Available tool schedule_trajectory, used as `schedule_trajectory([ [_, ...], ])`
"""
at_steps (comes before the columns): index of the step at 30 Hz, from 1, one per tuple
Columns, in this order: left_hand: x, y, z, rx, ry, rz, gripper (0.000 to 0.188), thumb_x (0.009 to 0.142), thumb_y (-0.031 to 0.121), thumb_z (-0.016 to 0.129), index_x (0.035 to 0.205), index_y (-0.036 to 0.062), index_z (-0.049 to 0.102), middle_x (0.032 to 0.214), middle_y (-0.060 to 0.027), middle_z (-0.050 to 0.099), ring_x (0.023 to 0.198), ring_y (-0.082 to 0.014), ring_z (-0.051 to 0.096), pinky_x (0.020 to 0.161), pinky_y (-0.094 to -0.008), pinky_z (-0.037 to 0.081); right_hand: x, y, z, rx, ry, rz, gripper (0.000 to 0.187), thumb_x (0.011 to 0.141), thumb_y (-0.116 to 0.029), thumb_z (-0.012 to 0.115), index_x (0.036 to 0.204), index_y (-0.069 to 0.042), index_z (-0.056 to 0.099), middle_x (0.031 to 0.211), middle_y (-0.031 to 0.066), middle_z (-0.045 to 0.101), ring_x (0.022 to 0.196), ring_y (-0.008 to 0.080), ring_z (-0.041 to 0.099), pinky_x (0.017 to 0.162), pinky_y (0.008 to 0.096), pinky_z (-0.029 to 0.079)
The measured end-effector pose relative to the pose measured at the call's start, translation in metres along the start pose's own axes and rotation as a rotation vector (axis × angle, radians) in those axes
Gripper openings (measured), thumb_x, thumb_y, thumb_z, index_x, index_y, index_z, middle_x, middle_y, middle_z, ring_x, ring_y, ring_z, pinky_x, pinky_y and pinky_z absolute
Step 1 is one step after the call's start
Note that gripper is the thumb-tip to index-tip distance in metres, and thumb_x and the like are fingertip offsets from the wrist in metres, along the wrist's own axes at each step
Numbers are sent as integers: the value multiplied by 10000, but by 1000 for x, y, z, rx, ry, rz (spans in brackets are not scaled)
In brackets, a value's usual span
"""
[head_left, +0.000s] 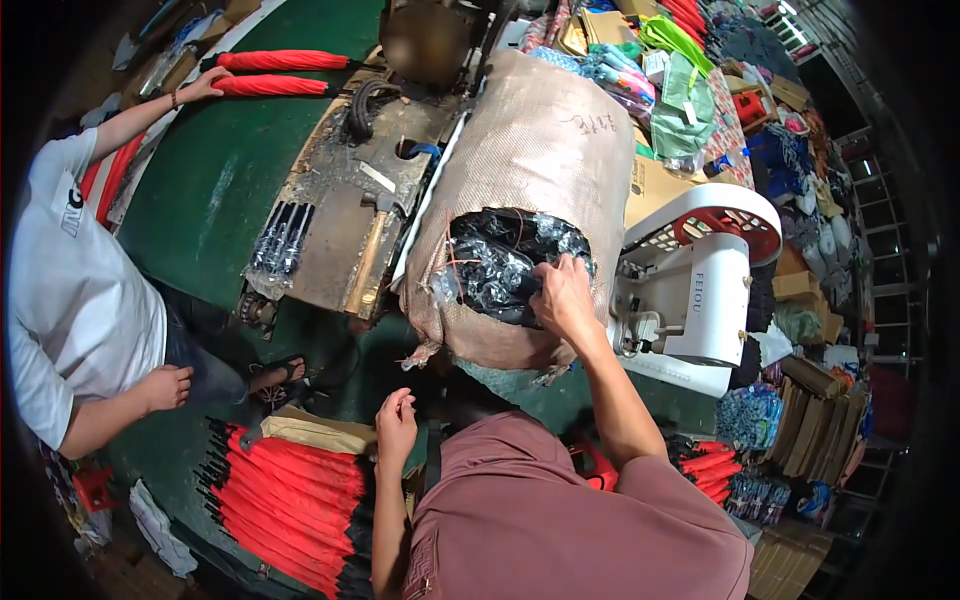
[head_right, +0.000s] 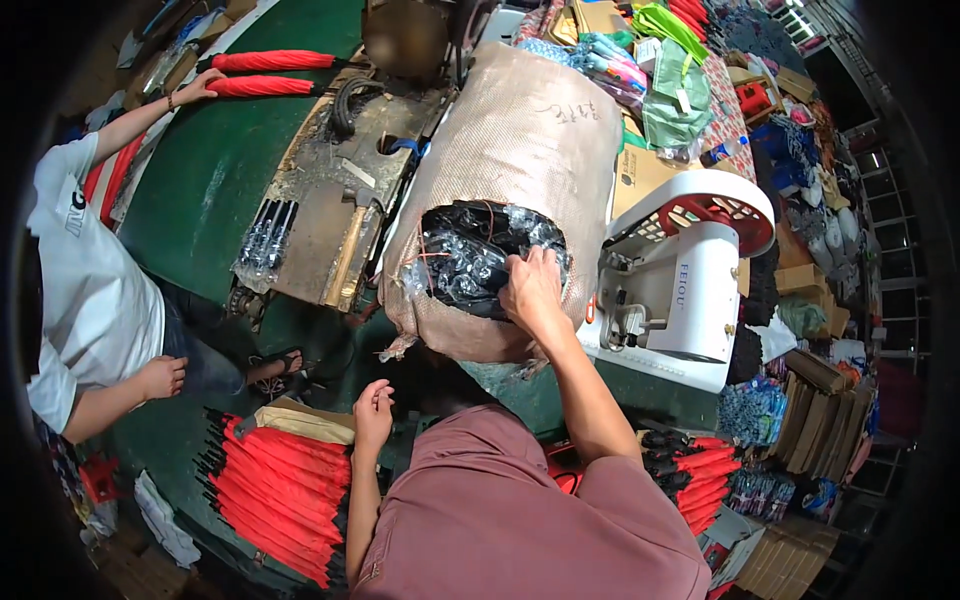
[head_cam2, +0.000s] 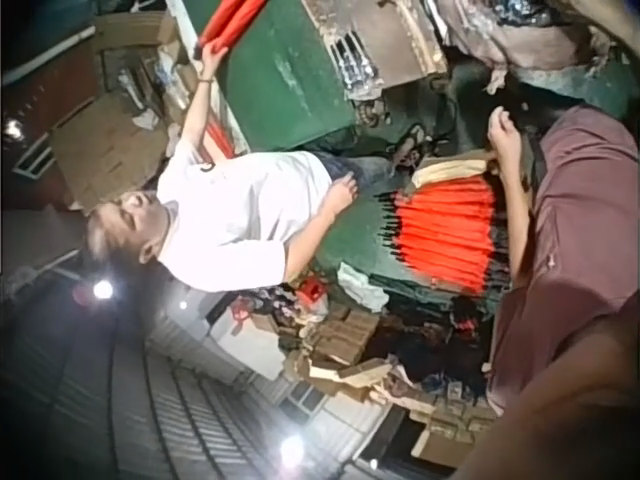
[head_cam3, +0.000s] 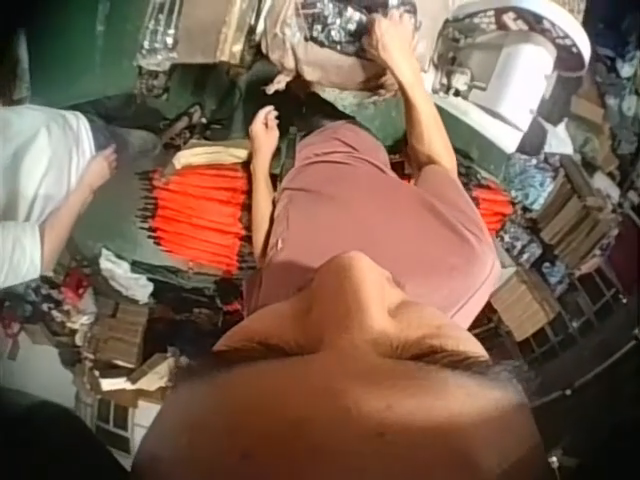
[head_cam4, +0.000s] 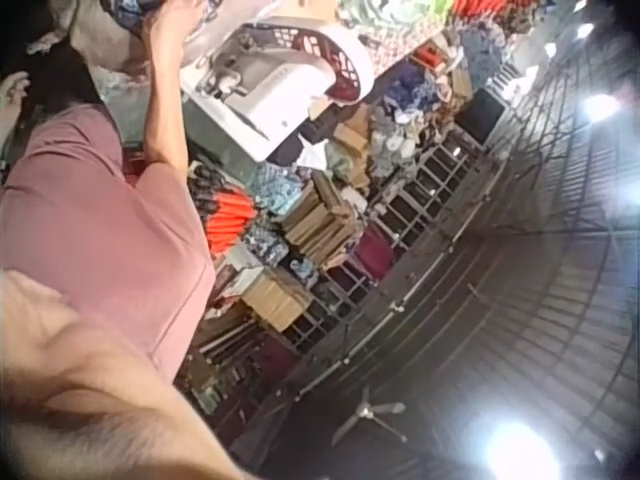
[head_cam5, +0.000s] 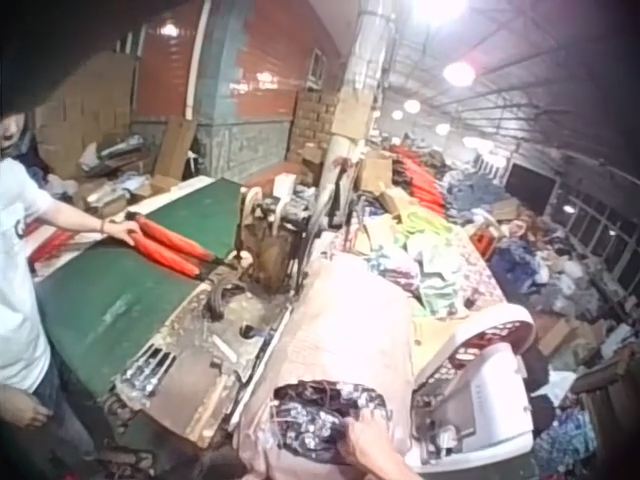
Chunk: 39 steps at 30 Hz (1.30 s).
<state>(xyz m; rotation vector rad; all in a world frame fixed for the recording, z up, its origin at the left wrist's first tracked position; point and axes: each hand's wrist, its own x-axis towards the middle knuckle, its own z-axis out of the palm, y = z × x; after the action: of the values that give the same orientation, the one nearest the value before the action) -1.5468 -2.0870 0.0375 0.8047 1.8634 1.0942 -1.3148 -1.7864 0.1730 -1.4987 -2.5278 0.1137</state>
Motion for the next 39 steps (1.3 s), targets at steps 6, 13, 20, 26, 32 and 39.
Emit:
schedule_trajectory([
  [6, 8, -12, 10, 71, 58, 140, 228, 1021, 53, 578, 1220, -22, 661, 1045, -148, 756, 874, -187, 731, 783, -320, 583, 8, 11, 23, -175, -163, -11, 179, 802, -133, 620, 900, -50, 745, 1058, 218, 613, 1061, 412, 551, 860, 524, 471],
  [13, 3, 18, -4, 61, 151, 152, 199, 991, 39, 577, 1156, -24, 667, 1006, -193, 728, 926, -349, 724, 827, -394, 580, 4, 5, 12, -73, 21, -108, 221, 838, -169, 721, 1034, -68, 710, 1107, 218, 621, 1100, 414, 543, 910, 524, 448],
  [20, 3, 71, -18, 198, 146, 302, 203, 983, 26, 603, 1169, -31, 659, 1015, -177, 725, 907, -346, 716, 829, -384, 573, 22, -50, -64, 464, 10, 201, 277, 911, -215, 697, 1058, 12, 631, 913, 275, 682, 834, 472, 636, 769, 537, 515],
  [26, -14, 211, -44, 299, 212, 800, 380, 911, 106, 714, 1263, -15, 632, 1195, -221, 665, 1130, -369, 635, 964, -416, 518, 13, -84, -115, 349, -672, -261, 363, 925, -263, 659, 1162, 11, 643, 821, 260, 696, 776, 460, 670, 726, 501, 542],
  [32, -34, 227, -52, 429, -129, 730, 561, 868, 181, 751, 1359, -13, 561, 1232, -239, 633, 1183, -379, 598, 1001, -436, 492, -6, -122, -108, 409, -1017, -668, 491, 947, -326, 663, 1323, -10, 633, 893, 272, 717, 841, 444, 700, 785, 507, 557],
  [39, -50, 171, -55, 305, -412, 385, 556, 883, 226, 727, 1338, -34, 540, 1148, -274, 659, 1082, -438, 640, 954, -462, 519, 4, -144, -138, 721, -1297, -572, 433, 983, -269, 675, 1344, -32, 643, 831, 134, 740, 664, 238, 709, 630, 377, 559],
])
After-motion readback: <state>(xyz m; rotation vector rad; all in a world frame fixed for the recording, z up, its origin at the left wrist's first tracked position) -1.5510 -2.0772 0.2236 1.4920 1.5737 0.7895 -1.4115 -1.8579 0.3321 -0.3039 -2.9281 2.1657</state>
